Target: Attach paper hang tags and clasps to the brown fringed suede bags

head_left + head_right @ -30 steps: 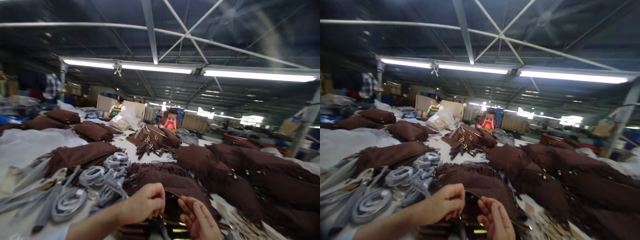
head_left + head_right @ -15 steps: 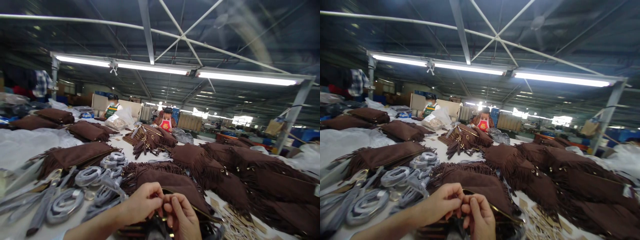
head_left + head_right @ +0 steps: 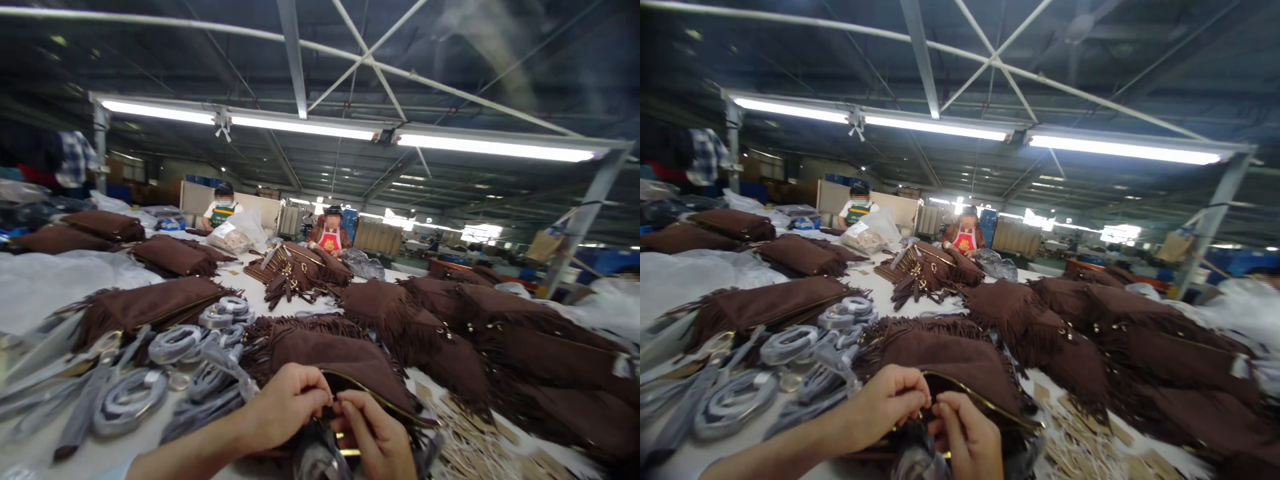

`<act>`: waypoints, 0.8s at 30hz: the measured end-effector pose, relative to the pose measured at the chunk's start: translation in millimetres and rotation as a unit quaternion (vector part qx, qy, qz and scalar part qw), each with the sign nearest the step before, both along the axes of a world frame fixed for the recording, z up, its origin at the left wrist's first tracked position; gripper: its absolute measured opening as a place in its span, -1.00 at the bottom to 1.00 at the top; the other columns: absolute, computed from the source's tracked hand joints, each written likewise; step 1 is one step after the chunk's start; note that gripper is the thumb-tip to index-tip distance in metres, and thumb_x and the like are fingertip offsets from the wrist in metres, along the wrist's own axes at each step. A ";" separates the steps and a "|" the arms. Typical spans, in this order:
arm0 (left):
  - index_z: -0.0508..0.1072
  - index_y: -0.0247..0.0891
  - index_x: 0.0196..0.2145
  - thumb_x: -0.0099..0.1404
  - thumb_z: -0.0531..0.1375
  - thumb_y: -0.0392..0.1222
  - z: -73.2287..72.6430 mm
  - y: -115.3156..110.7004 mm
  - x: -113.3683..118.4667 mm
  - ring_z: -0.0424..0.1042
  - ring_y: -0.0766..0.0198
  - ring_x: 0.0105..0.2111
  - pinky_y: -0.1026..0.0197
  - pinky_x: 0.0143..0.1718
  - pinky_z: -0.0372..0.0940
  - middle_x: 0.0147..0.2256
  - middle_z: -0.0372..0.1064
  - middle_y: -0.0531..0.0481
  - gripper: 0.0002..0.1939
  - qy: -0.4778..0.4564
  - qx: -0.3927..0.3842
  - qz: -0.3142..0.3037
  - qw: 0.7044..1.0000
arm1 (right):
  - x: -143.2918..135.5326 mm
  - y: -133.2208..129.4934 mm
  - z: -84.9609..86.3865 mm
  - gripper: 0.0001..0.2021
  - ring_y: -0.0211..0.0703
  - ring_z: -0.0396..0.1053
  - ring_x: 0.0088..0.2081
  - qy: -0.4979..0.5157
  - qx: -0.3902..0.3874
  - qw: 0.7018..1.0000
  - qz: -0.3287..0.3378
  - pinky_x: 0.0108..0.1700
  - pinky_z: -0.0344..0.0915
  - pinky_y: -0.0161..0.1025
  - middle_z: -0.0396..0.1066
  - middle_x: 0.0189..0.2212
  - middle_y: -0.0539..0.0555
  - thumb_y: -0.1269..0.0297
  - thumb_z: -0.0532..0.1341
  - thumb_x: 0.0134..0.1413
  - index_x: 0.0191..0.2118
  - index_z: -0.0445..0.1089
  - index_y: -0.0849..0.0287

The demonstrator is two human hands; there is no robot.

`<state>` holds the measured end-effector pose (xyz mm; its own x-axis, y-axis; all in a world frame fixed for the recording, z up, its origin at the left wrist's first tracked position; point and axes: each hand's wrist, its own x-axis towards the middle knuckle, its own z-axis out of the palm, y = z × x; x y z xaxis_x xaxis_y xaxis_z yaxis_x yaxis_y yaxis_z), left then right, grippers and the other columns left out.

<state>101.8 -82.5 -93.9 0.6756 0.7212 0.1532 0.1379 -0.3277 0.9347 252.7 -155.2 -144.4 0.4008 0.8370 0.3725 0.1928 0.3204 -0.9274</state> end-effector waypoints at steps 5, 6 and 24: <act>0.49 -0.33 -0.46 0.13 0.08 -0.25 7.8 -4.0 -0.5 0.18 0.35 -0.49 0.33 -0.49 0.04 -0.54 0.28 0.09 -0.80 0.042 0.067 0.005 0.997 | -7.1 -2.2 6.5 -0.60 -0.20 0.45 -0.51 -0.065 0.016 0.998 -0.011 -0.49 0.41 -0.44 0.48 -0.55 0.00 -0.17 0.24 0.04 -0.39 0.58 0.08; 0.49 -0.32 -0.47 0.13 0.08 -0.25 8.5 -4.7 0.0 0.18 0.35 -0.49 0.33 -0.49 0.03 -0.54 0.29 0.08 -0.80 0.048 0.076 0.008 0.996 | -7.4 -2.5 6.7 -0.61 -0.20 0.44 -0.52 -0.072 0.017 0.997 -0.012 -0.50 0.40 -0.44 0.47 -0.56 0.00 -0.15 0.24 0.05 -0.39 0.58 0.07; 0.44 -0.30 -0.51 0.14 0.08 -0.24 4.5 -4.3 1.7 0.22 0.34 -0.50 0.32 -0.48 0.03 -0.56 0.28 0.10 -0.82 0.060 0.100 0.017 0.993 | -3.3 -2.1 2.3 -0.63 -0.20 0.41 -0.56 -0.086 0.027 0.996 -0.004 -0.50 0.38 -0.41 0.45 -0.59 -0.01 -0.11 0.21 0.10 -0.39 0.56 0.09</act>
<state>103.5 -86.8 -89.4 0.6730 0.7078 0.2144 0.2596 -0.4976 0.8277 249.4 -157.3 -142.1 0.3340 0.8113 0.4798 0.3496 0.3661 -0.8624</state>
